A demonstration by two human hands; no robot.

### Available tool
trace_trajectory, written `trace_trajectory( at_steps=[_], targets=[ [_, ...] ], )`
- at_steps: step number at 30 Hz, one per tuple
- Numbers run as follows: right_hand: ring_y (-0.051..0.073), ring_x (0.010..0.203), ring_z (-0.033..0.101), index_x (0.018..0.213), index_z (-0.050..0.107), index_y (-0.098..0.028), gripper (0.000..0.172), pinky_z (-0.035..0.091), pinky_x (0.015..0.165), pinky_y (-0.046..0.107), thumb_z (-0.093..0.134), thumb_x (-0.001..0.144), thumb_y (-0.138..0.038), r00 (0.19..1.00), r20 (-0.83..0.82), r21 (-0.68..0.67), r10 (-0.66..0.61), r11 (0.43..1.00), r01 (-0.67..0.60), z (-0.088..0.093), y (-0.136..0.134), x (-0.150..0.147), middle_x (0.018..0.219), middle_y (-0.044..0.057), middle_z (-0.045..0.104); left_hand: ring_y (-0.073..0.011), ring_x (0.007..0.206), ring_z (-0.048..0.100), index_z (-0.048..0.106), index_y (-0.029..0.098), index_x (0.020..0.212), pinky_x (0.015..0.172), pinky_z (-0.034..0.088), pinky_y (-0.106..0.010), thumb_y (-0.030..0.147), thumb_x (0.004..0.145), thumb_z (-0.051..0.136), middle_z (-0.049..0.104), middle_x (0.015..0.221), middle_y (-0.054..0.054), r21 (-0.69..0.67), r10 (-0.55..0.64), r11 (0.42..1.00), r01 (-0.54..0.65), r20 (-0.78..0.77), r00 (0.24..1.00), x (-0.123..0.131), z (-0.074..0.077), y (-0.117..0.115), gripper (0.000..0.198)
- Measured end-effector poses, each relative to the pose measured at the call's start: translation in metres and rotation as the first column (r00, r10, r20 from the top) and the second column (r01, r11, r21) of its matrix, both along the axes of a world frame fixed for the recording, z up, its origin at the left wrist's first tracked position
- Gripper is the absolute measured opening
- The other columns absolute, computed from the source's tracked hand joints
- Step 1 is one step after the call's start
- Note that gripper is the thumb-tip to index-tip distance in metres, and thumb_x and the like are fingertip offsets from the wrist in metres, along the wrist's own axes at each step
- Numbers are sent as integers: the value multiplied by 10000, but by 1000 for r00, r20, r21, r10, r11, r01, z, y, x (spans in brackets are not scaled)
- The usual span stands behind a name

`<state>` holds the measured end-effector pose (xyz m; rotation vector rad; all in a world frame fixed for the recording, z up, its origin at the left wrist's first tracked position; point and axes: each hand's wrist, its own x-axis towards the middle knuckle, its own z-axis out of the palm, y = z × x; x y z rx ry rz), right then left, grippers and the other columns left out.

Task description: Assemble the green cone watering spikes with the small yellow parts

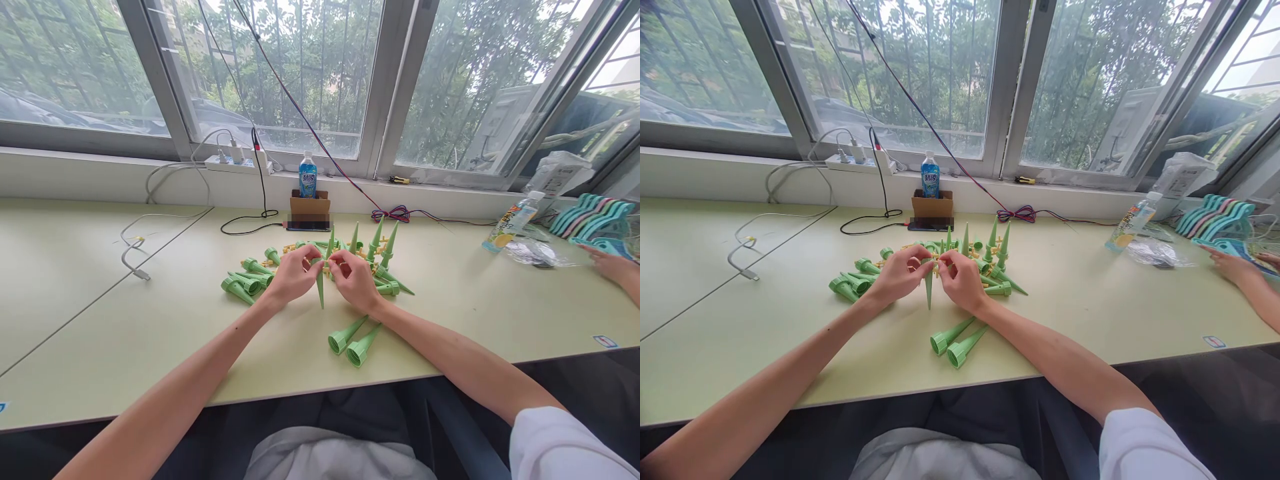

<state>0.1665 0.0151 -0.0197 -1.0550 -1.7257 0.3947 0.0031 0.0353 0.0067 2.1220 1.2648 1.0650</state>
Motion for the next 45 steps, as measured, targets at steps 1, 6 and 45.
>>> trace_trajectory(
  at_steps=[1, 6, 45],
  targets=[
    [105, 527, 487, 865, 567, -193, 157, 388, 531, 239, 494, 905, -326, 1000, -1, 2, -4, 1000, 4, 0, 0, 0, 713, -8, 584, -138, 610, 574, 595, 197, 854, 592, 463, -268, 391, 832, 561, 654, 782, -19, -3, 4, 1000, -4, 6, 1000, 0, 0, 0, 199],
    [101, 518, 485, 866, 560, -193, 134, 384, 525, 242, 499, 894, -309, 999, -28, 13, -19, 1000, 19, -1, 0, 0, 736, -6, 592, -142, 641, 575, 590, 198, 849, 605, 466, -272, 377, 829, 558, 651, 808, -20, 7, 0, 1000, 0, 18, 1000, 1, -2, 1, 183],
    [114, 534, 479, 939, 629, -164, 191, 389, 550, 239, 490, 893, -287, 999, 47, -11, 10, 1000, -9, -3, 3, 1, 675, -1, 595, -121, 620, 543, 596, 203, 854, 561, 441, -252, 342, 828, 559, 666, 876, -18, 108, -23, 994, 24, -15, 1000, 0, -6, 2, 146]
  ],
)
